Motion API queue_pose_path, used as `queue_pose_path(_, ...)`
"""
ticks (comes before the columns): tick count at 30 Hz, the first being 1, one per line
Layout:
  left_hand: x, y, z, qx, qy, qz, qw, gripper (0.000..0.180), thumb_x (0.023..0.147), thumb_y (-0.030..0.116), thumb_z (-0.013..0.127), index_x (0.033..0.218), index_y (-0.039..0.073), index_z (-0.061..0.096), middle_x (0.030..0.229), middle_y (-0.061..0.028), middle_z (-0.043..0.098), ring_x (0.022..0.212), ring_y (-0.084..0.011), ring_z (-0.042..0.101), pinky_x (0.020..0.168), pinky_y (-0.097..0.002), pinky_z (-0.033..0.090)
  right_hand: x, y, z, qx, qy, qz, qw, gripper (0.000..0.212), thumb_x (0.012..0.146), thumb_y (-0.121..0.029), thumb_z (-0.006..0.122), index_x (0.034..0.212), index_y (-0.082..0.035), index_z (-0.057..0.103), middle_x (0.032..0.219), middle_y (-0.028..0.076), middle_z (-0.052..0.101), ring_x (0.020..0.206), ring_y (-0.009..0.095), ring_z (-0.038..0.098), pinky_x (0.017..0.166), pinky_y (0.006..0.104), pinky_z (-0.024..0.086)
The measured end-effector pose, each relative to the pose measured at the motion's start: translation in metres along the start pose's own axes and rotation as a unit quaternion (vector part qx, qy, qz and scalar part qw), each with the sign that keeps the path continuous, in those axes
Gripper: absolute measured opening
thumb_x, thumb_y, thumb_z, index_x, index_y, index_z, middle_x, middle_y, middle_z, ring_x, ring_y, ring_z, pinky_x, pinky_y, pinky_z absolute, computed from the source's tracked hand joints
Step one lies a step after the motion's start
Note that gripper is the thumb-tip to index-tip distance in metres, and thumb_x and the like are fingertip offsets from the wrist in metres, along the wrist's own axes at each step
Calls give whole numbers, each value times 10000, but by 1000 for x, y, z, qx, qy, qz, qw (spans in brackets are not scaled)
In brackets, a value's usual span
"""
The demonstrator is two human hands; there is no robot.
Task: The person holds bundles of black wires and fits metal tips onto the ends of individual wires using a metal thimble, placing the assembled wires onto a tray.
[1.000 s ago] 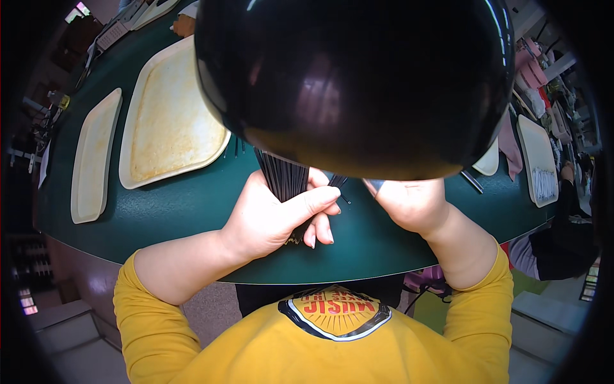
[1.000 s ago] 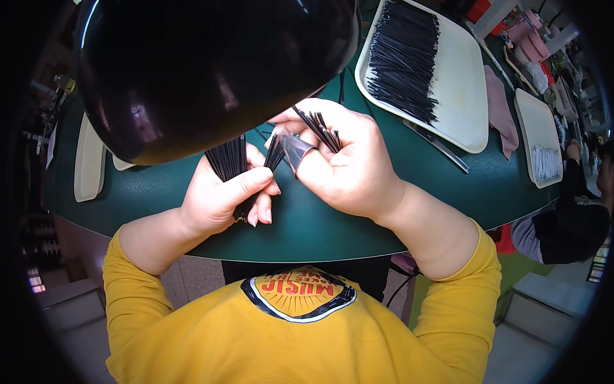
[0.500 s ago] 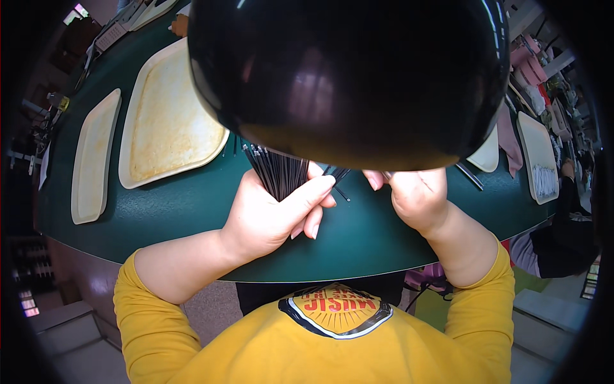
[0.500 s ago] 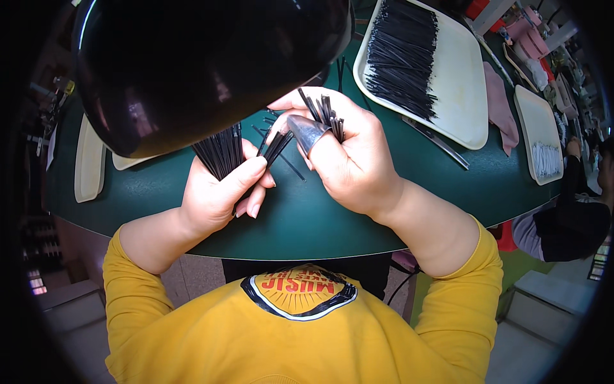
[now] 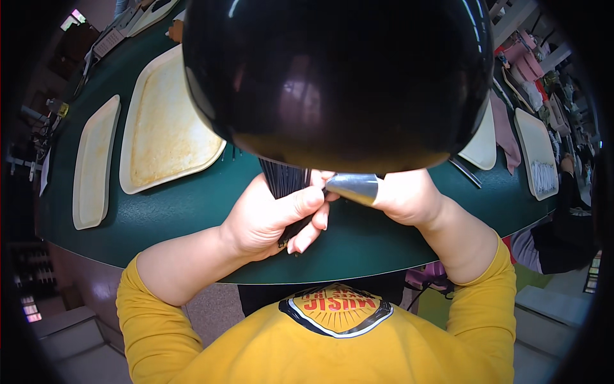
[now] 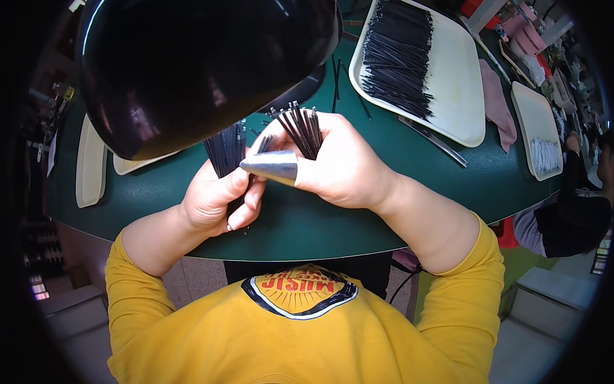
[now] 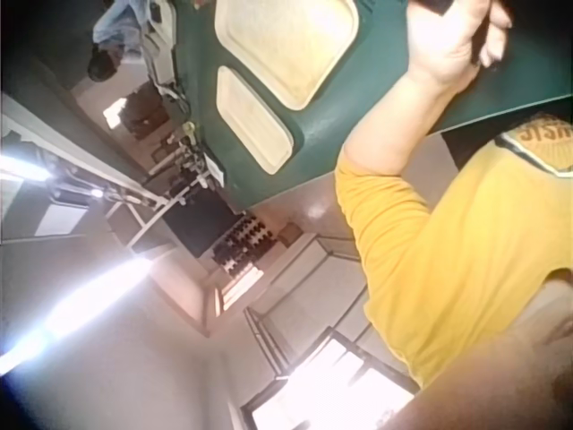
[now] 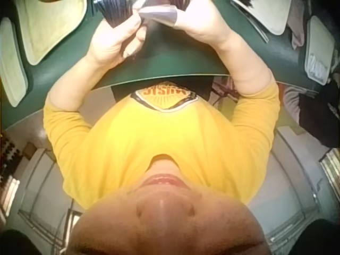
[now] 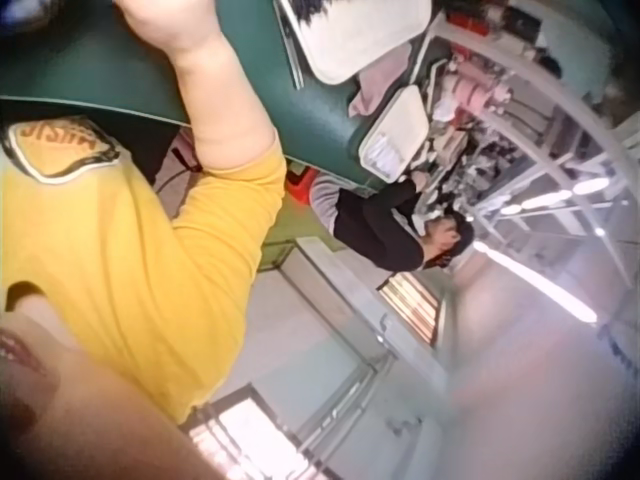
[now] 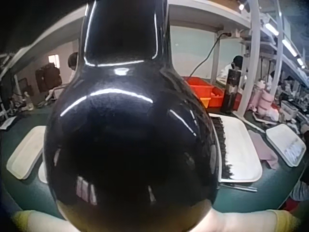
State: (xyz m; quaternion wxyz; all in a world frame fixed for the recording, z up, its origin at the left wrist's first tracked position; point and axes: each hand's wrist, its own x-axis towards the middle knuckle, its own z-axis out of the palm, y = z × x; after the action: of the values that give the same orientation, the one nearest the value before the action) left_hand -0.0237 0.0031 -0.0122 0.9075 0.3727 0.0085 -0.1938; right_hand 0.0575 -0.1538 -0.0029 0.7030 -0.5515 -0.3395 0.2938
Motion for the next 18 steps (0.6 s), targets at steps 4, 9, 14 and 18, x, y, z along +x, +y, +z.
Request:
queue_pose_path(4, 1, 4, 3, 125, 59, 6, 990, 133, 767, 102, 528, 823, -1, 464, 605, -115, 542, 380, -143, 499, 316, -190, 365, 0, 8, -1, -26, 34, -59, 997, 140, 757, -60, 525, 873, 17, 520, 736, 54, 550, 587, 49, 490, 525, 158, 378)
queue_pose_path(9, 0, 4, 4, 123, 57, 32, 990, 74, 778, 62, 501, 804, -2, 477, 617, -137, 558, 424, -175, 541, 336, -211, 399, -2, 4, -11, 141, 83, -53, 985, 254, 817, -64, 301, 963, 36, 482, 776, 111, 563, 463, 50, 428, 416, 147, 302)
queue_pose_path(14, 1, 2, 4, 147, 52, 44, 987, 87, 789, 77, 491, 803, -7, 472, 627, -144, 561, 462, -200, 562, 401, -242, 455, -2, 2, -4, 28, 75, -73, 994, 226, 809, -49, 348, 961, 27, 497, 757, 102, 563, 460, 40, 394, 453, 151, 326)
queue_pose_path(18, 1, 3, 4, 148, 41, 39, 987, 93, 792, 83, 488, 804, -8, 472, 633, -149, 562, 479, -209, 569, 417, -259, 466, -3, 1, -8, 84, 57, -51, 994, 232, 816, -97, 377, 966, 10, 518, 692, 77, 559, 479, 35, 397, 452, 148, 318)
